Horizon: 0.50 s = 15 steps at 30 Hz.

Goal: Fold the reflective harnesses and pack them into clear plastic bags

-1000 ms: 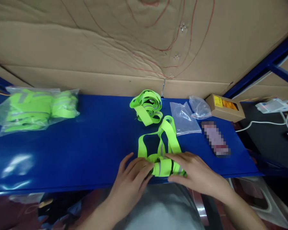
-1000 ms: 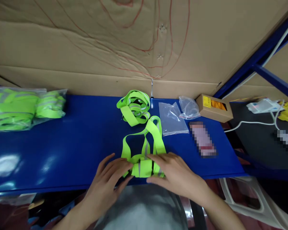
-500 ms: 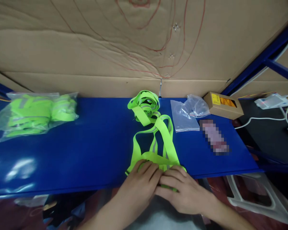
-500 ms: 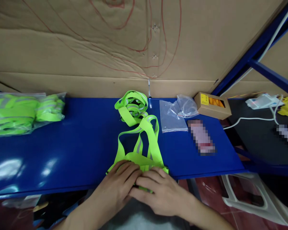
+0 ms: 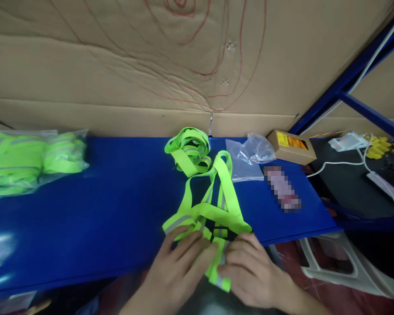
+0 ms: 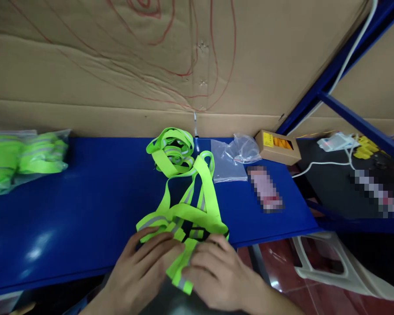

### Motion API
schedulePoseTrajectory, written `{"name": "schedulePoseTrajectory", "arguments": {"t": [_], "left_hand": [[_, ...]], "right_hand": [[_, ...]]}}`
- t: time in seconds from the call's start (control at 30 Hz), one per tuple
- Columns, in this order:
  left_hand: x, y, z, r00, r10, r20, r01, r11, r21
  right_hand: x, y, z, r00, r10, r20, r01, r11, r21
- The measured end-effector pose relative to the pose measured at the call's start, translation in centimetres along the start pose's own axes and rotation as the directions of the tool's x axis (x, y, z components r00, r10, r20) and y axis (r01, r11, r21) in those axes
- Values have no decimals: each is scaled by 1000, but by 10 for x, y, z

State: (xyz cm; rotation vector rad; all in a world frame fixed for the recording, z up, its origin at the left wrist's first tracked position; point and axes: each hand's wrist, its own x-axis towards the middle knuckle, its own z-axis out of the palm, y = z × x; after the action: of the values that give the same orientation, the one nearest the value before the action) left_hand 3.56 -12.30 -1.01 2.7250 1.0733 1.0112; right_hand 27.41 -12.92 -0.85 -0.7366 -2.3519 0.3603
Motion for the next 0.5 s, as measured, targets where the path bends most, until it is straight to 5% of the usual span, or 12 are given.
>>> {"name": "schedulePoseTrajectory", "arguments": {"t": [0.1, 0.27, 0.37, 0.5], "left_hand": [[-1, 3, -1, 989, 116, -88, -109, 990, 87], [-3, 1, 1, 963, 224, -149, -197, 964, 177], [0, -2, 0, 974, 122, -193, -91, 983, 162], [5, -4, -8, 992, -39, -116, 57, 985, 160]], "right_hand": [[5, -5, -10, 995, 6, 101, -16, 995, 102], [17, 2, -16, 921, 329, 207, -349, 935, 68], [26, 2, -8, 972, 222, 81, -228, 972, 66], [30, 1, 5, 991, -68, -112, 35, 961, -273]]}}
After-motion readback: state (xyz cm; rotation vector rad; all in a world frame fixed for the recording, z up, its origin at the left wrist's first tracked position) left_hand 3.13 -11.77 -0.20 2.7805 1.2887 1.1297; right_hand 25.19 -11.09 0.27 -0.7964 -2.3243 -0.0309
